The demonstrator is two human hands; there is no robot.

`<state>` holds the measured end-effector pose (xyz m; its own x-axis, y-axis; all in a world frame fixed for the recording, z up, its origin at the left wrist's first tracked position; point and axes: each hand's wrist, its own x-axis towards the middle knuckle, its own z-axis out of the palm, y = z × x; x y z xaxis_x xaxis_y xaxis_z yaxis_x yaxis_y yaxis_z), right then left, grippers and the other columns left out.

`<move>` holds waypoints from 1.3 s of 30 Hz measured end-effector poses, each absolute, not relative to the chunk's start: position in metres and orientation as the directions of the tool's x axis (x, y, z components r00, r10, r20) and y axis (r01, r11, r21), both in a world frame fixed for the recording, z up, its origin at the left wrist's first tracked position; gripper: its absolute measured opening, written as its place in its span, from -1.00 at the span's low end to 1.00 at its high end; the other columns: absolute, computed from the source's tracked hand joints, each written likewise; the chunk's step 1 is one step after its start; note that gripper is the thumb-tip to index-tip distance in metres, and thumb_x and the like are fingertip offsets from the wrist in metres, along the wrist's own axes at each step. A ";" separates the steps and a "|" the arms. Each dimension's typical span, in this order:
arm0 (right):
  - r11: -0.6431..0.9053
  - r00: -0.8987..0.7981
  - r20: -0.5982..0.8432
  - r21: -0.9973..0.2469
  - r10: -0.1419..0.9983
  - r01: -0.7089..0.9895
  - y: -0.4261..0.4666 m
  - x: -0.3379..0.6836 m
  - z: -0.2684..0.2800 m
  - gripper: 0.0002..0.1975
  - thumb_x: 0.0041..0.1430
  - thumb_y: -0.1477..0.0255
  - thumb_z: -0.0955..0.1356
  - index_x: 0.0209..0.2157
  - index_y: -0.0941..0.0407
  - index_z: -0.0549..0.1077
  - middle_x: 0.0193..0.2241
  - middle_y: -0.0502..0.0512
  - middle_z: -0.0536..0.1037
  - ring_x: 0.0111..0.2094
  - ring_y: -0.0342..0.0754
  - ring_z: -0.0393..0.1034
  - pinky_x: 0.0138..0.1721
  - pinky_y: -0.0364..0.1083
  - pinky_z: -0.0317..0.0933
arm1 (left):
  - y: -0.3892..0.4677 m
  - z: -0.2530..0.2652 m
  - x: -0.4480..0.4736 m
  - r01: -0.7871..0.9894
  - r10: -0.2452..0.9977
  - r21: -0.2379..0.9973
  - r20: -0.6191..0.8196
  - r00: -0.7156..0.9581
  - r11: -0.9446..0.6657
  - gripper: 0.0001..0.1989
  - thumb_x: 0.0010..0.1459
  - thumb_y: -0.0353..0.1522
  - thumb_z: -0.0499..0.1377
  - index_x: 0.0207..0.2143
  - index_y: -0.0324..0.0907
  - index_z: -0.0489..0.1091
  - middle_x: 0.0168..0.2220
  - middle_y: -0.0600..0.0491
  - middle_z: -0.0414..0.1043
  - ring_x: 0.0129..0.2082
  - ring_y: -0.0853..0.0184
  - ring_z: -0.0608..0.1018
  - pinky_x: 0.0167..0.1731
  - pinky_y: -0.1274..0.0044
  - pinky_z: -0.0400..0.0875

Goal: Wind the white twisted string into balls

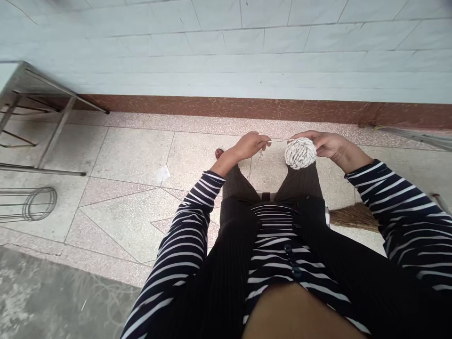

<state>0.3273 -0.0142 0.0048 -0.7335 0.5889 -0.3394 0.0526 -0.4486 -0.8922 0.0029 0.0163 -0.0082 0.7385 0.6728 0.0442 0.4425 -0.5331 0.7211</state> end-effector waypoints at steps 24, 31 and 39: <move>-0.126 -0.094 -0.094 -0.891 0.991 -0.436 -0.009 0.261 0.107 -0.46 -0.20 0.35 0.61 -0.09 -0.03 0.54 -0.11 0.05 0.67 -0.02 0.08 0.56 -0.26 -0.03 0.48 | -0.020 -0.050 0.003 -0.189 0.913 0.960 -0.119 0.391 0.207 -0.48 0.11 0.02 0.51 -0.13 -0.23 0.67 -0.28 -0.04 0.69 -0.16 0.26 0.64 0.02 0.40 0.40; -0.050 -0.049 -0.034 -0.925 0.998 -0.378 -0.004 0.272 0.103 -0.52 -0.20 0.42 0.62 -0.16 0.00 0.55 0.04 0.07 0.65 0.08 0.10 0.55 -0.10 0.01 0.58 | -0.033 -0.058 -0.003 -0.157 0.888 0.961 -0.136 0.439 0.225 -0.57 0.12 -0.04 0.51 -0.20 -0.23 0.68 -0.44 0.03 0.64 -0.31 0.29 0.64 -0.01 0.39 0.43; 0.148 0.237 0.355 -0.781 0.904 0.607 0.022 0.301 0.057 -0.35 -0.09 0.52 0.53 0.12 0.10 0.49 0.12 0.26 0.55 0.15 0.25 0.48 0.27 0.43 0.41 | -0.056 -0.032 -0.015 -0.095 0.851 0.971 -0.141 0.506 0.217 -0.53 0.18 0.04 0.47 -0.26 -0.21 0.69 -0.47 0.04 0.60 -0.36 0.30 0.61 -0.08 0.42 0.45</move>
